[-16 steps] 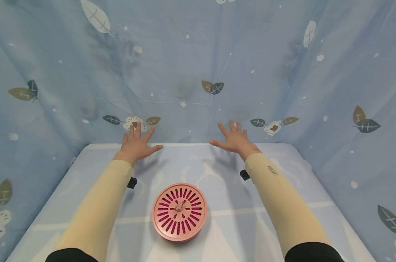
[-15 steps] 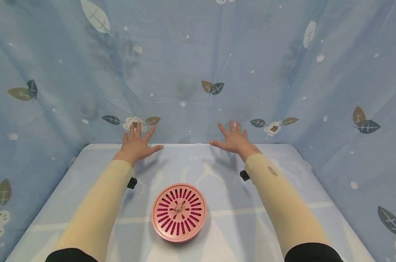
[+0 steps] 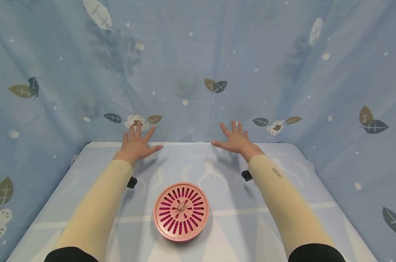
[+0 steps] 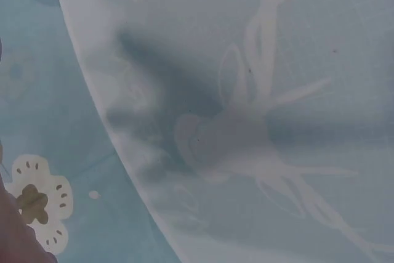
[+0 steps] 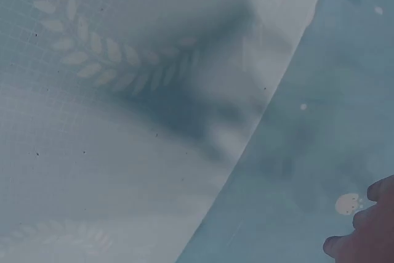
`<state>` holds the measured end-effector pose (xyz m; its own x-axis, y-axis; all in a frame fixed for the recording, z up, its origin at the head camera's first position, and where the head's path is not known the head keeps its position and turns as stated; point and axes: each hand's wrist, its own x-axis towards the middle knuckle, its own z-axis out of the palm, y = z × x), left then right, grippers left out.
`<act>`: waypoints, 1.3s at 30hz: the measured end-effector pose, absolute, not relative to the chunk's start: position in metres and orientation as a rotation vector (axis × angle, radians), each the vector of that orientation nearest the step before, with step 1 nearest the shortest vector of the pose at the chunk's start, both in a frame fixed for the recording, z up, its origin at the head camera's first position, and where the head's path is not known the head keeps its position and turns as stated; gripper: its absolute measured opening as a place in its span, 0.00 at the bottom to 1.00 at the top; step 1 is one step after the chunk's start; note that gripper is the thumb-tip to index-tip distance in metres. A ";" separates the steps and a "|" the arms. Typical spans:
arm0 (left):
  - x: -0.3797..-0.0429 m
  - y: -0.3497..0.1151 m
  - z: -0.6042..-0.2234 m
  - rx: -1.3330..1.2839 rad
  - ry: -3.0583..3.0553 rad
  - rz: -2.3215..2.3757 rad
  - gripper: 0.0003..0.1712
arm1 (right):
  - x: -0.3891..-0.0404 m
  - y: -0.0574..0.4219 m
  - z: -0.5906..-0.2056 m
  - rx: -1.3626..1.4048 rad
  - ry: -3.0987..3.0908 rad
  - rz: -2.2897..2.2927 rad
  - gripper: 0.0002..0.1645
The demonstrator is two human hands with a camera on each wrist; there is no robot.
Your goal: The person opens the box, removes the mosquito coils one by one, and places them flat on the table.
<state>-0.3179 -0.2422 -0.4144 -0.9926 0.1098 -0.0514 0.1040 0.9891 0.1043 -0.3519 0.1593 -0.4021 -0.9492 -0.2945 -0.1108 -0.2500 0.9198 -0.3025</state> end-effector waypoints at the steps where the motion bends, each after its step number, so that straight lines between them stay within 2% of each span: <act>1: -0.317 -0.242 -0.414 0.170 3.078 0.163 0.56 | -0.351 0.160 -0.402 -0.424 2.927 -0.435 0.62; 18: -0.291 -0.254 -0.417 0.252 3.174 0.322 0.57 | -0.312 0.182 -0.405 -0.566 2.945 -0.586 0.61; 39: -0.217 -0.263 -0.437 0.269 3.183 0.665 0.51 | -0.246 0.176 -0.432 -0.748 2.843 -0.778 0.58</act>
